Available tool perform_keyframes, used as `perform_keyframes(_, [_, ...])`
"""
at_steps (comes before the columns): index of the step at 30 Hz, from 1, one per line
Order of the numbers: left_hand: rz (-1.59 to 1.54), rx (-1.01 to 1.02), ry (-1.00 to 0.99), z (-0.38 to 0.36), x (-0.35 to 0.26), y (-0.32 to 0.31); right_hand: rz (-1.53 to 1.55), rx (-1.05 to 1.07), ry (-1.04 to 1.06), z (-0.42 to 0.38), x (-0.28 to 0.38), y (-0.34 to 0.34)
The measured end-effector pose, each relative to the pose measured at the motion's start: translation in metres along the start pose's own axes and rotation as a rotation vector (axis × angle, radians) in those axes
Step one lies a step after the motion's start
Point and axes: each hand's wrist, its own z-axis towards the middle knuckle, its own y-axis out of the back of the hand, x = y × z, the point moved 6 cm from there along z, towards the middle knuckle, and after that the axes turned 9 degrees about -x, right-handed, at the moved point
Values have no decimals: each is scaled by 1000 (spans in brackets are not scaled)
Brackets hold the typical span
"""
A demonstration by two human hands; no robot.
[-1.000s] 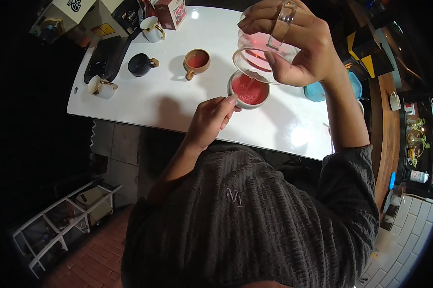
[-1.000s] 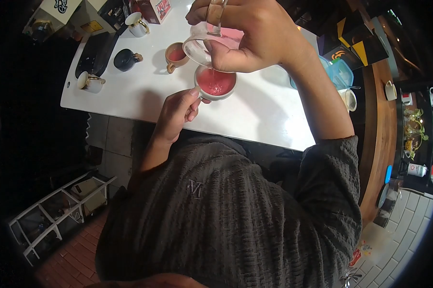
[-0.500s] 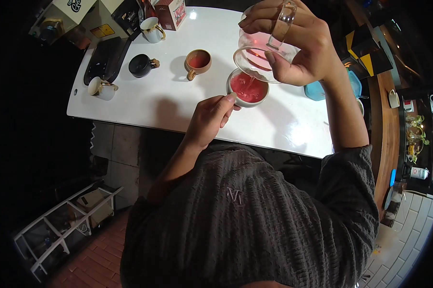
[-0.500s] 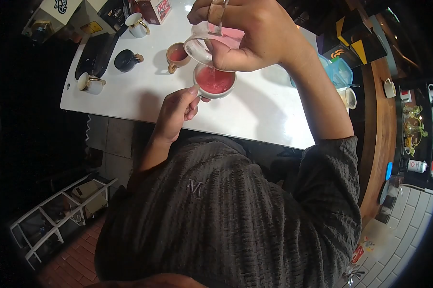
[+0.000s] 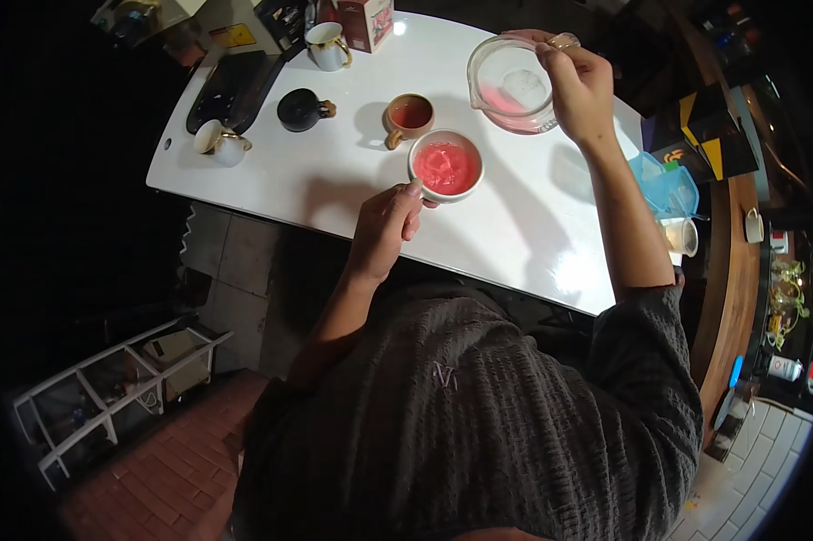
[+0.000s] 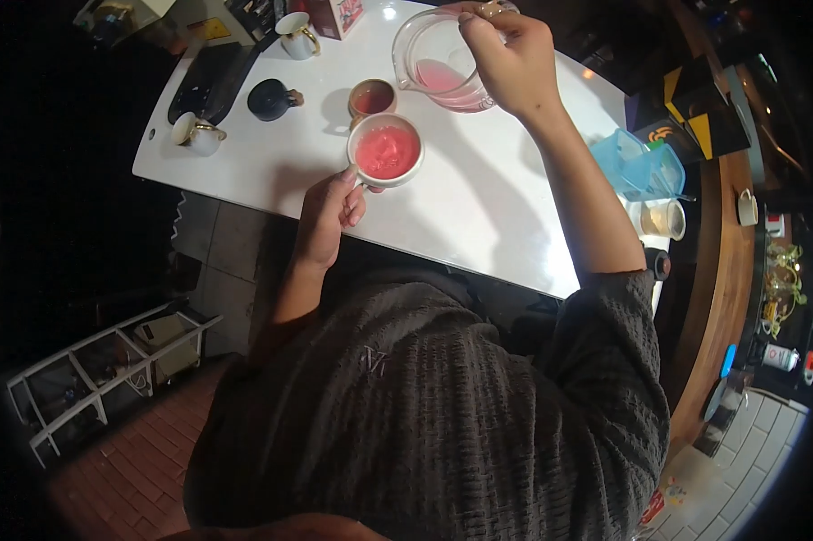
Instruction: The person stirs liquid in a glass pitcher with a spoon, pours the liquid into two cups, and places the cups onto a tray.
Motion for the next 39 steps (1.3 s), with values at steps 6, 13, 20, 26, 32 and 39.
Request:
perform_keyframes(6, [-21, -117, -4, -17, -2, 37, -184, -57, -89, 4, -64, -37])
perform_keyframes(13, [-41, -260, -46, -38, -3, 69, -489, 24, 303, 6, -80, -87])
perform_keyframes(20, [-82, -314, -44, -53, -1, 87, -686, 110, 470, 1, -93, -120])
perform_keyframes(26, [-95, -356, -75, -66, -5, 95, -824, 208, 499, 1, -100, -136])
perform_keyframes(32, [-69, -396, -74, -74, -8, 99, -837, 230, 514, 4, -103, -142])
perform_keyframes(39, [-58, -392, -70, -74, -7, 99, -858, 237, 569, 8, -98, -144])
